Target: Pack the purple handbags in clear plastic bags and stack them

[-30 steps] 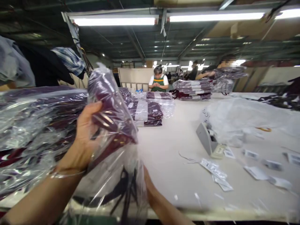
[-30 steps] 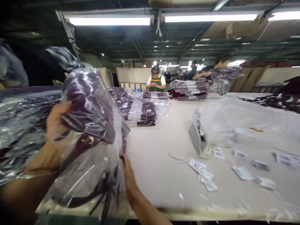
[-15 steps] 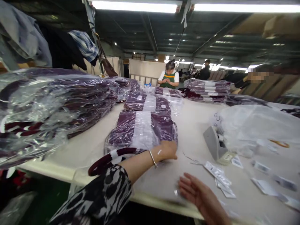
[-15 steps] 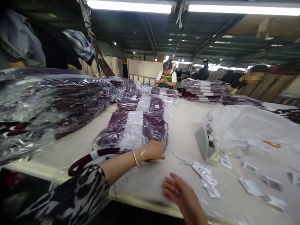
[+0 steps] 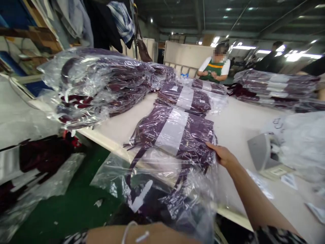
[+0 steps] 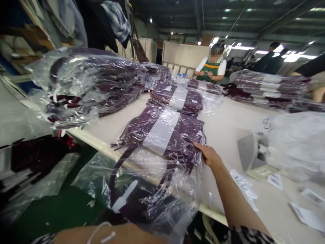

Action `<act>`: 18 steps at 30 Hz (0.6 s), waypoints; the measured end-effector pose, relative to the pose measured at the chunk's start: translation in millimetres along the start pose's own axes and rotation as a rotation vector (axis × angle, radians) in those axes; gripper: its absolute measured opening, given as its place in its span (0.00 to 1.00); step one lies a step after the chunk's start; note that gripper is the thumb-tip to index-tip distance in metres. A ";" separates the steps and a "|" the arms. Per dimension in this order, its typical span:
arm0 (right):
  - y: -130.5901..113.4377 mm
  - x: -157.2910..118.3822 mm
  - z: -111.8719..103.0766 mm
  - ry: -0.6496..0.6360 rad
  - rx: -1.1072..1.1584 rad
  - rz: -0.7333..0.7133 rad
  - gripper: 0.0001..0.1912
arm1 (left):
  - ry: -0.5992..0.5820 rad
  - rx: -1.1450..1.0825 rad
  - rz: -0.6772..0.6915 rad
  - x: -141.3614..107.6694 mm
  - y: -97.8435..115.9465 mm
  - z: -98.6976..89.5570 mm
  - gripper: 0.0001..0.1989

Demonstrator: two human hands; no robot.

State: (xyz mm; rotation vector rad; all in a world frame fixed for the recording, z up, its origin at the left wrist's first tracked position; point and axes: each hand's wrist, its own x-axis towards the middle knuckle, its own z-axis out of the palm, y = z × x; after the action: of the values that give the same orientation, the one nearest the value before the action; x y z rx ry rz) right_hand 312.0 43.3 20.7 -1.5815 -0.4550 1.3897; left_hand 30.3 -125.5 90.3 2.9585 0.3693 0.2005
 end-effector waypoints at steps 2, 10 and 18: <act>3.4 -0.3 -3.8 -0.010 -0.019 -0.007 0.11 | 0.126 -0.023 -0.118 -31.3 -39.1 -24.7 0.21; 34.9 -4.5 1.7 0.154 -0.019 -0.212 0.08 | 0.219 -0.061 -0.751 -121.7 -257.2 18.9 0.40; -23.2 50.0 8.8 0.345 -0.451 -0.214 0.13 | 0.176 -0.091 -0.823 -61.7 -277.4 51.5 0.38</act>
State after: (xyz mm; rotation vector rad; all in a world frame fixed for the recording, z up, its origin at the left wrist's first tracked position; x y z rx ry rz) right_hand 325.2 96.9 12.7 -2.0214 -0.7363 0.8625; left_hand -85.8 117.6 -13.7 2.4469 1.4820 0.3484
